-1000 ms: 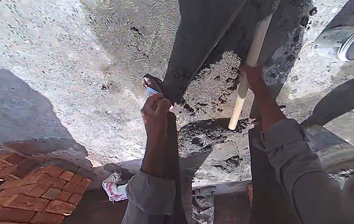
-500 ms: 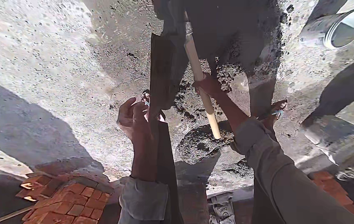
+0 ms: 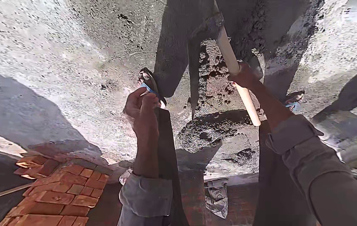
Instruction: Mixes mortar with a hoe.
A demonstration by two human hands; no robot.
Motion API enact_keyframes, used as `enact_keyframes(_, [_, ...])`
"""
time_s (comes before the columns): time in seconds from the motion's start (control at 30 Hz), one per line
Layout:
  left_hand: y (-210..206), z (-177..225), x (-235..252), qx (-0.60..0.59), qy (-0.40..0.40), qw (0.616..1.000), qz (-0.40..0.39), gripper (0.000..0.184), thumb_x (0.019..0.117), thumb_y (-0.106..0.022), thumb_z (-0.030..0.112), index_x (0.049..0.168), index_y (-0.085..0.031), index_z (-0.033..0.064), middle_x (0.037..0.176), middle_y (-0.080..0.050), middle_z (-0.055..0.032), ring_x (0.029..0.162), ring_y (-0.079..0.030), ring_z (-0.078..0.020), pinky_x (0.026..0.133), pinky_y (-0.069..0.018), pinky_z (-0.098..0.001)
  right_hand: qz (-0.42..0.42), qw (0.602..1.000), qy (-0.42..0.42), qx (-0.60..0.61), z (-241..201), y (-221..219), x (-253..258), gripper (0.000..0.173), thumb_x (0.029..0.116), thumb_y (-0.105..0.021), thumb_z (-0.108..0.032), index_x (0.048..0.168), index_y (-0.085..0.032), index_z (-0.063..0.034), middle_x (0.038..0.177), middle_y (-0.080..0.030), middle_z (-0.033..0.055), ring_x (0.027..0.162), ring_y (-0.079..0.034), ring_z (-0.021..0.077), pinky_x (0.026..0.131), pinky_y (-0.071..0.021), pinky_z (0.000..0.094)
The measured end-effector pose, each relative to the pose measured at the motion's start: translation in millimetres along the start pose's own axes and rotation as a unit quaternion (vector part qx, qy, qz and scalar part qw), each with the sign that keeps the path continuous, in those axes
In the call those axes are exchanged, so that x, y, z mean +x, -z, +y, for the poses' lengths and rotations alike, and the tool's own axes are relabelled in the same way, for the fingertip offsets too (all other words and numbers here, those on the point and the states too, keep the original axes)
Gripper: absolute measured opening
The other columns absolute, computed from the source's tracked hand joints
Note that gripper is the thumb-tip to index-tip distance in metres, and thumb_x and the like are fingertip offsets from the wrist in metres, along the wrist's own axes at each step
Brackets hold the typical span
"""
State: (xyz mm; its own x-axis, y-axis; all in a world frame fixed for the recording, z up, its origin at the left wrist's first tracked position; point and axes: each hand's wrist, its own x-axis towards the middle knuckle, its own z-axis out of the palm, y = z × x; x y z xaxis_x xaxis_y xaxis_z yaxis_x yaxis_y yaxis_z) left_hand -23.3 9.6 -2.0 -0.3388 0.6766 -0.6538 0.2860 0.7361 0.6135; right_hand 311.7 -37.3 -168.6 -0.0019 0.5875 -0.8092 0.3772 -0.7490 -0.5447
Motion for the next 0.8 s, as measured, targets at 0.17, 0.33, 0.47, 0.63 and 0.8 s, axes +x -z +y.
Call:
enact_keyframes(0.17, [11.8, 10.6, 5.5, -0.010, -0.008, 1.000, -0.004, 0.027, 0.1008, -0.054, 0.008, 0.126, -0.058, -0.0005, 0.097, -0.072, -0.0036, 0.082, -0.071, -0.0107, 0.078, -0.0599, -0.0285, 0.035, 0.996, -0.045, 0.066, 5.0, 66.3, -17.3, 0.026, 0.0752, -0.073, -0.006, 0.096, -0.057, -0.0070, 0.061, -0.059, 0.0002, 0.044, -0.056, 0.0117, 0.045, -0.0520, 0.0305])
enact_keyframes(0.33, [20.0, 12.5, 11.2, -0.005, -0.016, 1.000, 0.001, 0.026, 0.0999, -0.054, 0.007, 0.124, -0.059, -0.0018, 0.093, -0.072, -0.0042, 0.079, -0.072, -0.0106, 0.074, -0.0604, -0.0274, -0.082, 0.986, -0.047, 0.134, -13.3, 22.5, -25.9, 0.023, 0.0742, -0.071, -0.001, 0.092, -0.057, -0.0069, 0.060, -0.057, 0.0002, 0.044, -0.055, 0.0114, 0.045, -0.0509, 0.0287])
enact_keyframes(0.47, [20.9, 11.6, 14.0, 0.019, -0.019, 1.000, 0.000, 0.028, 0.0994, -0.053, 0.008, 0.125, -0.059, -0.0021, 0.094, -0.072, -0.0050, 0.081, -0.072, -0.0119, 0.075, -0.0603, -0.0284, -0.191, 0.977, -0.016, 0.093, -24.2, -82.4, -23.5, 0.020, 0.0795, -0.074, -0.001, 0.096, -0.064, -0.0002, 0.070, -0.061, 0.0051, 0.053, -0.056, 0.0113, 0.054, -0.0506, 0.0300])
enact_keyframes(0.63, [11.8, 4.8, 11.2, 0.040, -0.003, 0.999, 0.002, 0.028, 0.0990, -0.054, 0.010, 0.125, -0.058, -0.0001, 0.095, -0.072, -0.0042, 0.084, -0.072, -0.0116, 0.076, -0.0599, -0.0277, -0.224, 0.973, 0.050, -0.002, -6.4, -159.0, -14.4, 0.027, 0.0775, -0.079, -0.005, 0.101, -0.067, 0.0029, 0.088, -0.067, 0.0174, 0.080, -0.065, 0.0283, 0.073, -0.0522, 0.0512])
enact_keyframes(0.8, [8.2, 3.8, 7.2, 0.015, 0.001, 1.000, -0.011, 0.027, 0.0998, -0.055, 0.009, 0.125, -0.059, 0.0001, 0.095, -0.072, -0.0038, 0.082, -0.072, -0.0119, 0.076, -0.0610, -0.0284, -0.232, 0.953, 0.016, -0.192, 33.1, -112.6, -24.4, 0.040, 0.0795, -0.079, -0.020, 0.113, -0.068, -0.0018, 0.100, -0.070, 0.0206, 0.094, -0.069, 0.0385, 0.079, -0.0534, 0.0634])
